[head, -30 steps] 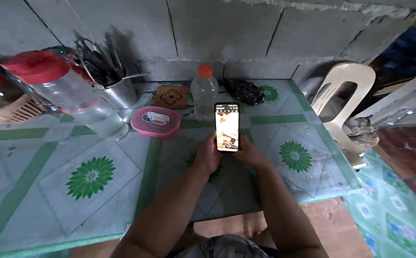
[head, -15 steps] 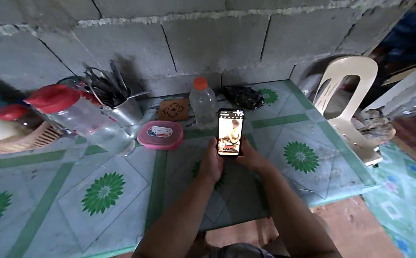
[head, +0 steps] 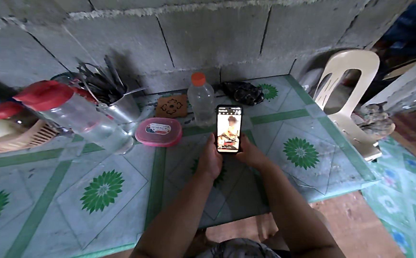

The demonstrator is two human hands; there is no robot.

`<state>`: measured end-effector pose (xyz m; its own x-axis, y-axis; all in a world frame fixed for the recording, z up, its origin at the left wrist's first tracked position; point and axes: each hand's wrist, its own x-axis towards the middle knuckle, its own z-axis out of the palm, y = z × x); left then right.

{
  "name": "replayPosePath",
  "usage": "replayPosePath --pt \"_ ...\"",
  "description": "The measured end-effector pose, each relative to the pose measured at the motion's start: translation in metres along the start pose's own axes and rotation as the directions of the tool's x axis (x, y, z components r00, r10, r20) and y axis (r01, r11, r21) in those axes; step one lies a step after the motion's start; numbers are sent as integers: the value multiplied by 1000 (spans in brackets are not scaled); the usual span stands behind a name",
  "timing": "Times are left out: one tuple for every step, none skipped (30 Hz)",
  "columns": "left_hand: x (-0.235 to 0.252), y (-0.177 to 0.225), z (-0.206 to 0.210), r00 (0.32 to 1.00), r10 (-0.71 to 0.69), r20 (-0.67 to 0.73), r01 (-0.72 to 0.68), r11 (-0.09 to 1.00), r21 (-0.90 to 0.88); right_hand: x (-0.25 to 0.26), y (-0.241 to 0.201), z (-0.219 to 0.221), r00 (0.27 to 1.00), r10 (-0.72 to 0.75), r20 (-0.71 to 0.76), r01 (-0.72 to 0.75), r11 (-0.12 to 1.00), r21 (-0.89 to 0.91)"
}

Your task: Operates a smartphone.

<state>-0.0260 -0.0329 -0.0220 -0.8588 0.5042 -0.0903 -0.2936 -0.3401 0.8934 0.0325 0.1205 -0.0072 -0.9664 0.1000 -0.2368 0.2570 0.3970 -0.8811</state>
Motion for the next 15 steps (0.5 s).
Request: replayPosePath --pt "0 0 0 1000 -2 0 2 1000 -11 0 0 0 1000 1 0 -1 1000 -1" --pt "0 0 1 1000 -1 2 1 1000 -18 1 1 0 1000 0 3 0 1000 -4" --pt "0 0 0 1000 0 8 0 1000 -22 1 1 0 1000 1 3 -1 1000 -6" --pt "0 1 0 1000 0 15 1 1000 -26 1 0 0 1000 4 2 -4 1000 -6" --pt "0 1 0 1000 -2 20 3 1000 -28 0 0 0 1000 8 1 -8 1000 -5" --pt "0 0 0 1000 -4 21 4 1000 -29 0 -1 0 1000 14 2 -14 1000 -8" --pt "0 0 0 1000 -6 19 6 999 -32 0 -2 0 1000 16 3 -16 1000 -7" --pt "0 0 0 1000 -8 15 8 999 -36 0 -1 0 1000 15 5 -15 1000 -1" --pt "0 0 0 1000 -9 12 9 999 -36 0 -1 0 1000 11 9 -11 1000 3" --pt "0 0 1 1000 -11 10 11 999 -35 0 0 0 1000 9 9 -9 1000 1" --pt "0 0 1 1000 -14 10 15 999 -34 1 1 0 1000 10 11 -10 1000 -3" --pt "-1 0 0 1000 -17 11 17 999 -34 1 1 0 1000 12 13 -12 1000 -6" --pt "-1 1 1 1000 -18 13 18 999 -38 2 1 0 1000 11 13 -11 1000 -7" --pt "-1 1 1 1000 -17 16 18 999 -42 2 1 0 1000 7 13 -7 1000 -7" --pt "-1 1 1 1000 -14 17 15 999 -45 2 1 0 1000 4 12 -4 1000 -7"
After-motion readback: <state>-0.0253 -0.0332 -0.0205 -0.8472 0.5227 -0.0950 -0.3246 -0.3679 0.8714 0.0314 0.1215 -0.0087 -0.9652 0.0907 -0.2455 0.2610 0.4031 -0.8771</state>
